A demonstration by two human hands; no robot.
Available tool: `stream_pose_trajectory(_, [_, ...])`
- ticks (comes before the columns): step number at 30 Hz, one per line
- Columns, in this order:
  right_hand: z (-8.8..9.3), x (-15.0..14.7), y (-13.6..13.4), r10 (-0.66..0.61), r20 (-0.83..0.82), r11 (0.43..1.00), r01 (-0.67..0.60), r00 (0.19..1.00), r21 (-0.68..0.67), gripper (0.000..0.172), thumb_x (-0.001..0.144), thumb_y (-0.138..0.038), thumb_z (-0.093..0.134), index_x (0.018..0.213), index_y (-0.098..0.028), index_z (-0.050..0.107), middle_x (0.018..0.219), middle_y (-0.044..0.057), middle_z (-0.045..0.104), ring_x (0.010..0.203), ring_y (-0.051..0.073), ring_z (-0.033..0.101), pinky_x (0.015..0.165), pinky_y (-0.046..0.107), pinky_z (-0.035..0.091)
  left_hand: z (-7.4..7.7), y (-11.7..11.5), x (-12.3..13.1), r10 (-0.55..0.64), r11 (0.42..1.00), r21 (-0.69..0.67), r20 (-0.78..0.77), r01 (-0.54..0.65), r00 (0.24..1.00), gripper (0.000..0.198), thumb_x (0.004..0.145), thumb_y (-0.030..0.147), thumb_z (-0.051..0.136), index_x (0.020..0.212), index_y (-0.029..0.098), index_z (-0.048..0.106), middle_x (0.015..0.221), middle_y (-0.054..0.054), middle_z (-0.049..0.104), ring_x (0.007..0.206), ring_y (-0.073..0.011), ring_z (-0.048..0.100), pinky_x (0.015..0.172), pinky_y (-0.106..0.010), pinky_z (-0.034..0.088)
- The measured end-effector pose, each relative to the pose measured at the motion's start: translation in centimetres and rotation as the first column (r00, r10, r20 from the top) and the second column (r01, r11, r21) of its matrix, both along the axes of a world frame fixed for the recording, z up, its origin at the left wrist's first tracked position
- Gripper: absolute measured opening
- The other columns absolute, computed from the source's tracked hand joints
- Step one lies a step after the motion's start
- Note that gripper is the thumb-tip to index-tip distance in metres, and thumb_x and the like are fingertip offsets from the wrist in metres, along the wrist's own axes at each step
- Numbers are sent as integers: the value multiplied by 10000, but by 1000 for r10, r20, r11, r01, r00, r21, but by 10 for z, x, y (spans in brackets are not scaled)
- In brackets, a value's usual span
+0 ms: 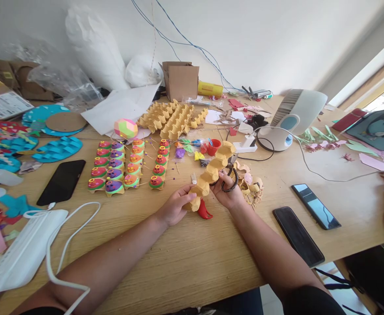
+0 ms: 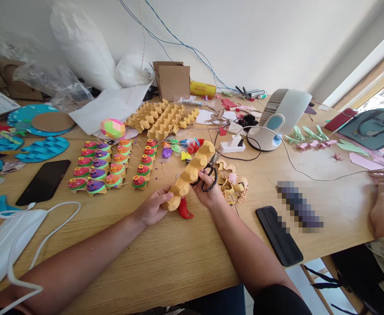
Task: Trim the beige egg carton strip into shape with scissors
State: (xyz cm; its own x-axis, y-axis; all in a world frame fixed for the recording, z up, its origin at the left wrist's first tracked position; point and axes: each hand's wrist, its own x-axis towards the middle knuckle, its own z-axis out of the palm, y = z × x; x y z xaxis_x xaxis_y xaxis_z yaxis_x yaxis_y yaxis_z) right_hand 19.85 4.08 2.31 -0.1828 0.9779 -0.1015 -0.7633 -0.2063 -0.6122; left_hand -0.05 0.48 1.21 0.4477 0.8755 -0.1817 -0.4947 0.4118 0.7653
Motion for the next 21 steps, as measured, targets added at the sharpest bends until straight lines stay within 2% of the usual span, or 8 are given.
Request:
stream_pose_trajectory(2, [0,0,0,-4,-1,1000,4,1000,6,262,757,-197,843,944,-264,674,976,-78,794,890,114,726,832,248,596,-1,0,-1,4,1000,-4,1,-4,1000,430,703,399,931,1046,181,792,993,-67,777,884,-186,696,793,-296,511])
stream_pose_trajectory(9, [1,2,0,-60,40,998,61,997,-34,292,716,-190,846,869,-273,612,973,-62,778,882,147,717,792,288,596,1,1,-2,43,997,-62,-31,-45,999,372,620,327,952,914,199,764,947,-44,792,875,-196,735,825,-314,529])
stream_pose_trajectory(13, [4,2,2,-98,34,994,100,995,-37,326,676,-192,867,836,-265,593,878,-79,739,800,122,683,758,267,572,2,0,0,52,998,-41,-38,-54,998,342,645,322,923,918,197,760,940,-43,791,855,-192,731,807,-318,536])
stream_pose_trajectory(16, [3,-1,4,-121,129,992,123,984,-13,345,669,-281,891,832,-251,589,824,-67,705,740,114,643,681,250,524,2,0,1,113,993,-28,-55,-114,992,354,646,303,916,946,199,762,936,-41,792,837,-174,721,770,-292,529])
stream_pose_trajectory(19, [2,-5,5,-260,358,965,258,897,55,361,723,-443,857,858,-246,587,835,-34,701,722,122,611,650,255,476,1,-1,2,203,979,22,-71,-202,977,330,700,319,885,982,199,762,906,-37,786,818,-168,713,723,-273,513])
stream_pose_trajectory(21, [2,-4,4,-371,551,927,331,747,176,336,801,-509,784,873,-255,575,845,-21,693,722,135,589,665,272,461,0,-2,1,231,972,58,-66,-227,971,319,743,340,853,1016,200,764,908,-42,790,816,-179,716,725,-286,515])
